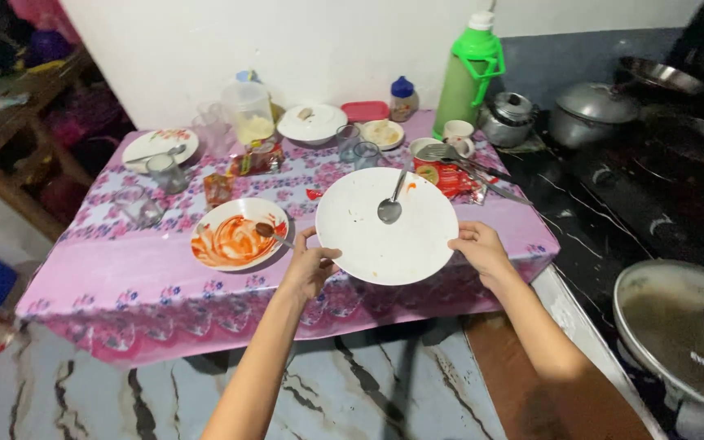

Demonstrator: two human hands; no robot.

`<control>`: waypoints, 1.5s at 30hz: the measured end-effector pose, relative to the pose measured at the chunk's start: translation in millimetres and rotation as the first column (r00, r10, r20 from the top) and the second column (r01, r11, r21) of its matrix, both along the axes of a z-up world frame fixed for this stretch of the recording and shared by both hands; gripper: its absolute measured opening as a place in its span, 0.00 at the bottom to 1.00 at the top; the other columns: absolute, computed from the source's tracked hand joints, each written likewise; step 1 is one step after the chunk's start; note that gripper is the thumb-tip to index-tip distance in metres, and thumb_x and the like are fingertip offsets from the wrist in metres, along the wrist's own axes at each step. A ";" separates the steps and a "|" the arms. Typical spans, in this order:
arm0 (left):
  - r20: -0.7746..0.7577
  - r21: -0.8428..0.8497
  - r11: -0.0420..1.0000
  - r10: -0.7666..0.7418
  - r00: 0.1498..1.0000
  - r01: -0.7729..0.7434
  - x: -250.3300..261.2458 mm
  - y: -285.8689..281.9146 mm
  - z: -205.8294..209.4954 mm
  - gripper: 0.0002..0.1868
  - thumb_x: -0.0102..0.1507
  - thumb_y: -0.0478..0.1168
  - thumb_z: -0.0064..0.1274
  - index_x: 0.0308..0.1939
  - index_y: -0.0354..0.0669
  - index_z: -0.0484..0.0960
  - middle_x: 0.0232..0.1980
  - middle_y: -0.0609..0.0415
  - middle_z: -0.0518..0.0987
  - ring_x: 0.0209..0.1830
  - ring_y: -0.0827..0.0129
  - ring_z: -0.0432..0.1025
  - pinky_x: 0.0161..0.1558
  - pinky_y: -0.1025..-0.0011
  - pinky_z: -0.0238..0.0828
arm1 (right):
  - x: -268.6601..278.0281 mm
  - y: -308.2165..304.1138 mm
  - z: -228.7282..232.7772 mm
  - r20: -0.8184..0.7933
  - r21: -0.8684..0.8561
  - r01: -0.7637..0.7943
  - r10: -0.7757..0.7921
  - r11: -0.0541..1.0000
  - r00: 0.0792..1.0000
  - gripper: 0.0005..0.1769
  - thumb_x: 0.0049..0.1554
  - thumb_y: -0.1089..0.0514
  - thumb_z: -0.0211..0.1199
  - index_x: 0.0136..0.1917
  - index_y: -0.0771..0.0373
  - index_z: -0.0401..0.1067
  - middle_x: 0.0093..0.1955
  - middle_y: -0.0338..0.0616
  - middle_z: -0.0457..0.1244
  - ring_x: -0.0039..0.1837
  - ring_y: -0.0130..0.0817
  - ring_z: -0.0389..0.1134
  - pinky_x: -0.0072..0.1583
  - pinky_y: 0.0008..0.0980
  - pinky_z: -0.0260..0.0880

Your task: Clearing used dishes and utensils from a dining table.

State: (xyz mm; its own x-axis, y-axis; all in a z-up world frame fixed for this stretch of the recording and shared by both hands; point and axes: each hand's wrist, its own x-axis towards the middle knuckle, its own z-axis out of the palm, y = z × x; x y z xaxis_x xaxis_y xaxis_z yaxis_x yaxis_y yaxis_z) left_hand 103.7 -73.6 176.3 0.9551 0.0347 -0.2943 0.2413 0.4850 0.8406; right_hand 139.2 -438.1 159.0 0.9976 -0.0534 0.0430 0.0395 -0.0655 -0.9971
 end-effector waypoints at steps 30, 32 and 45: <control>-0.026 0.020 0.731 -0.682 0.731 0.682 -97.2 -185.8 15.3 0.41 0.51 0.26 0.50 0.64 0.58 0.56 0.51 0.46 0.76 0.43 0.62 0.76 0.42 0.64 0.79 | -344.1 -109.5 17.6 0.033 0.043 0.622 -0.623 0.782 0.781 0.23 0.52 0.70 0.65 0.61 0.70 0.69 0.50 0.43 0.67 0.52 0.29 0.67 0.57 0.28 0.69; -0.016 0.047 0.705 -0.708 0.706 0.708 -120.7 -203.9 21.8 0.41 0.51 0.27 0.50 0.65 0.58 0.56 0.51 0.47 0.76 0.44 0.62 0.75 0.43 0.64 0.78 | -374.3 -122.4 14.4 0.034 0.027 0.658 -0.658 0.753 0.752 0.23 0.51 0.70 0.65 0.62 0.70 0.69 0.49 0.43 0.67 0.52 0.29 0.67 0.57 0.29 0.69; 0.003 0.049 0.503 -0.864 0.503 0.863 -336.6 -295.3 25.1 0.40 0.50 0.28 0.50 0.65 0.55 0.57 0.54 0.48 0.73 0.47 0.61 0.72 0.45 0.60 0.77 | -654.6 -149.2 29.1 0.023 -0.077 0.812 -0.813 0.579 0.582 0.25 0.53 0.68 0.66 0.63 0.70 0.67 0.51 0.44 0.67 0.54 0.30 0.66 0.59 0.33 0.68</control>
